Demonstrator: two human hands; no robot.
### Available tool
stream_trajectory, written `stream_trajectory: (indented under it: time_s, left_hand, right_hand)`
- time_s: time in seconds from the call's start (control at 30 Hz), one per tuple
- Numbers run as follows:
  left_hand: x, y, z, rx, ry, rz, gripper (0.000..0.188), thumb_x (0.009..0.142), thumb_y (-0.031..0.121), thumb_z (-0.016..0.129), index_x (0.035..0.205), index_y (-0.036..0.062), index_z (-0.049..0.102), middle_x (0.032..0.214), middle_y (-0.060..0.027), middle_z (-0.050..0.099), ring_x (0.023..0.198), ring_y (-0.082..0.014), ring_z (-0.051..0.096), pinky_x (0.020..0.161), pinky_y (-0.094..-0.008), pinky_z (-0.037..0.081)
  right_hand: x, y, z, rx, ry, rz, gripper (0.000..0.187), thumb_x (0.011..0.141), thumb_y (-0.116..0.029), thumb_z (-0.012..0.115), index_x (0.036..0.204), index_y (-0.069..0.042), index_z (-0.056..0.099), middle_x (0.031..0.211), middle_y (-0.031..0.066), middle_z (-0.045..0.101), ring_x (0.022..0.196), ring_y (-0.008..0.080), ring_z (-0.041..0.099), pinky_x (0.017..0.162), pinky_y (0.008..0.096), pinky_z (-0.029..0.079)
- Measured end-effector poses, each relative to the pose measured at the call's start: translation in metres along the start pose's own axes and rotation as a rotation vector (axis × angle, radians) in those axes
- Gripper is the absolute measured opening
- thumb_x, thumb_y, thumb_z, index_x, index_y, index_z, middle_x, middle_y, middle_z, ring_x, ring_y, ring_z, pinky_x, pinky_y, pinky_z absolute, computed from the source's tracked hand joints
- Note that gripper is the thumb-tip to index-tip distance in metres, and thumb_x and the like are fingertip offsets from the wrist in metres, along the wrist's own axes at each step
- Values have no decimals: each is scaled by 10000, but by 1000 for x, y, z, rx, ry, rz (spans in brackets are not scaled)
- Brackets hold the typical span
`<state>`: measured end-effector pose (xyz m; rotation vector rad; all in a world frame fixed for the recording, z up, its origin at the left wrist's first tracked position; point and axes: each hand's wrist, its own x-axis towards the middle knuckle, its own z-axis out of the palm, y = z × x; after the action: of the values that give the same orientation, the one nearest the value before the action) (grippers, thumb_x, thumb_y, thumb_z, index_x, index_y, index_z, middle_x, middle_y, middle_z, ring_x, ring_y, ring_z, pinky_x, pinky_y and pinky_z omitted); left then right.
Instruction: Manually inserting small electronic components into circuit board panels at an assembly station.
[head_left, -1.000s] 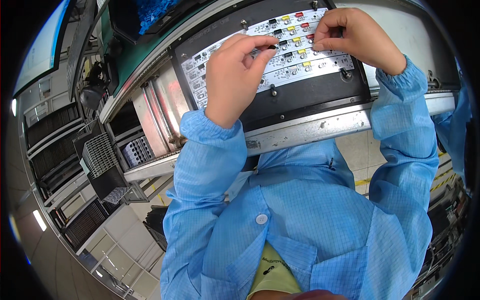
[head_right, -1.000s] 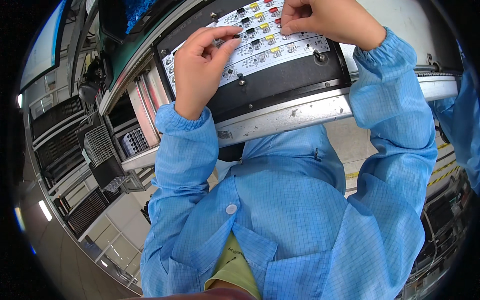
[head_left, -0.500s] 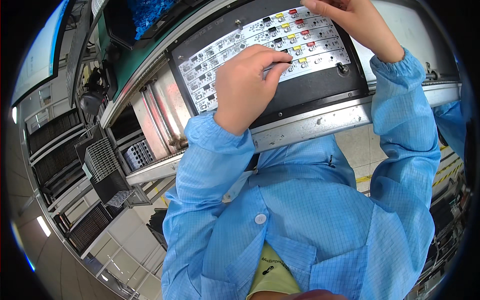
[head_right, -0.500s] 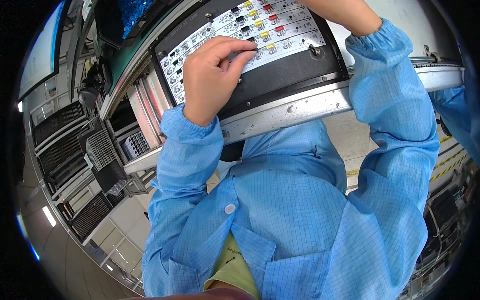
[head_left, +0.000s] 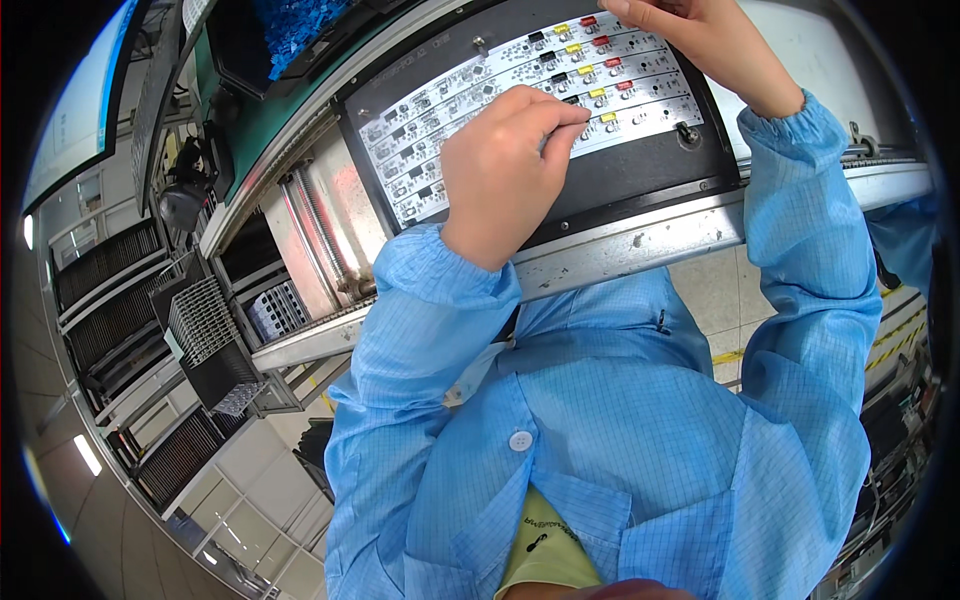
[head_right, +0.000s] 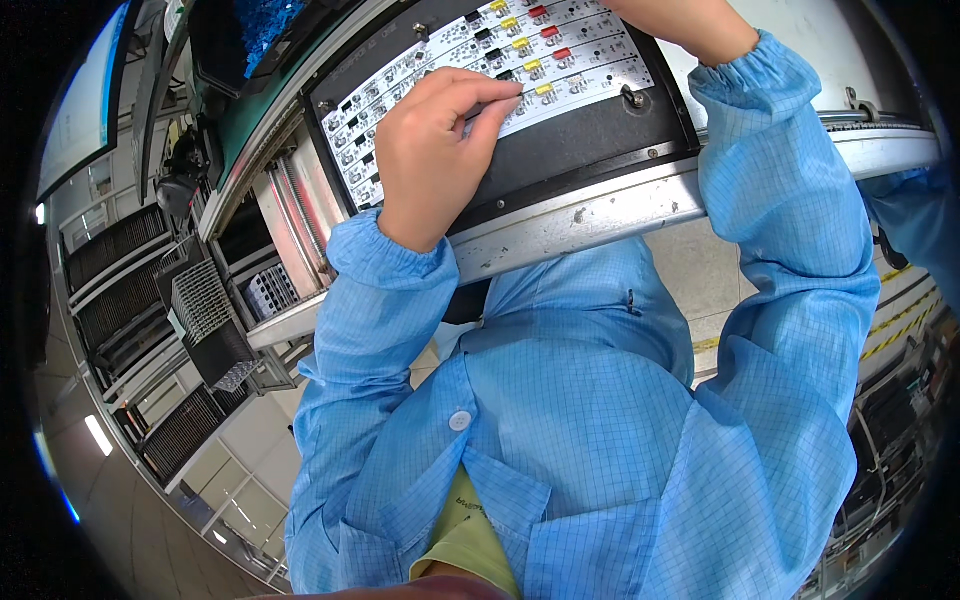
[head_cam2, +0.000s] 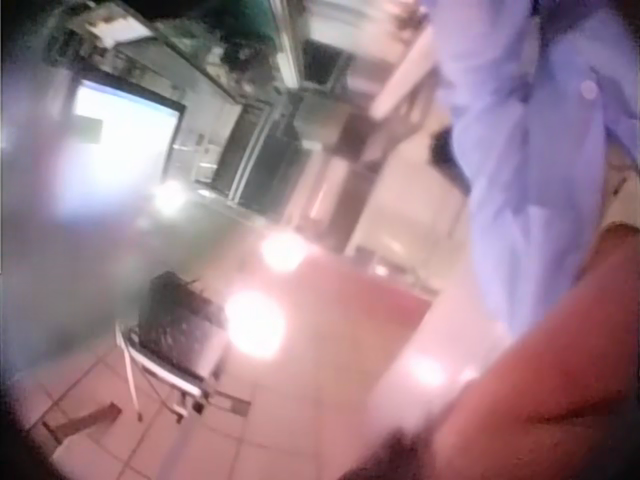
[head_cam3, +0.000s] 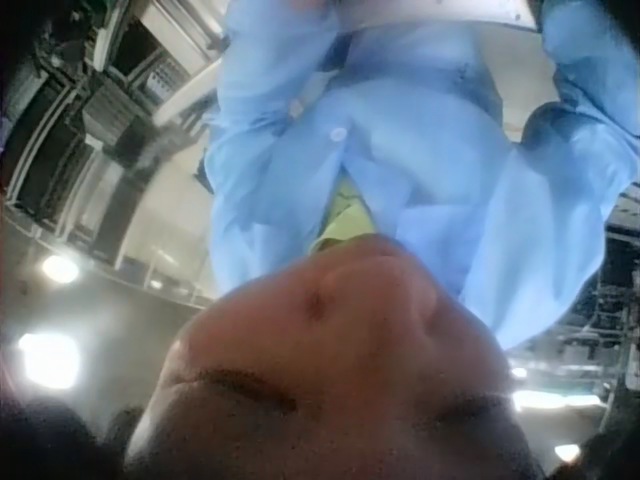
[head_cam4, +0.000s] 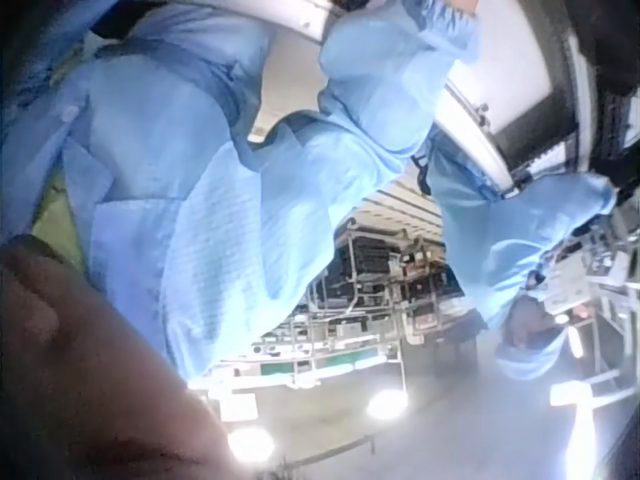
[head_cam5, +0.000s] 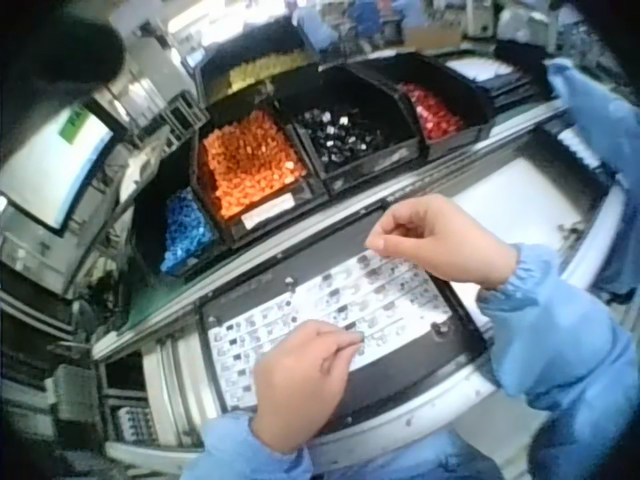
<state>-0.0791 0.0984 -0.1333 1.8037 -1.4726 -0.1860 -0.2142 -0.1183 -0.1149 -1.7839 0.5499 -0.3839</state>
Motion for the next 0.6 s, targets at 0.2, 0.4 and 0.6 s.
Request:
stream_trajectory:
  time_s: [0.2,0.4,0.6]
  left_hand:
    - [1,4,0,29,15,11,13,849,98,783,857,108,782,844,-16,718,698,-216,700,587,-318,544]
    - [8,5,-7,10,-80,24,107,846,58,788,948,87,800,910,-56,729,677,-191,682,582,-294,529]
    - [-2,21,-26,182,-207,50,203,866,97,768,1060,141,807,837,-65,619,638,-259,638,564,-368,509]
  right_hand:
    - [0,-4,3,-117,42,-4,187,978,-151,719,1015,31,743,838,43,729,768,82,635,693,259,524]
    - [-1,-11,-4,-138,46,-11,176,943,-144,743,1010,19,752,859,87,758,769,139,684,702,293,545]
    - [11,1,-4,-387,291,-192,203,983,-185,728,1127,-43,723,927,17,733,844,90,663,782,249,537]
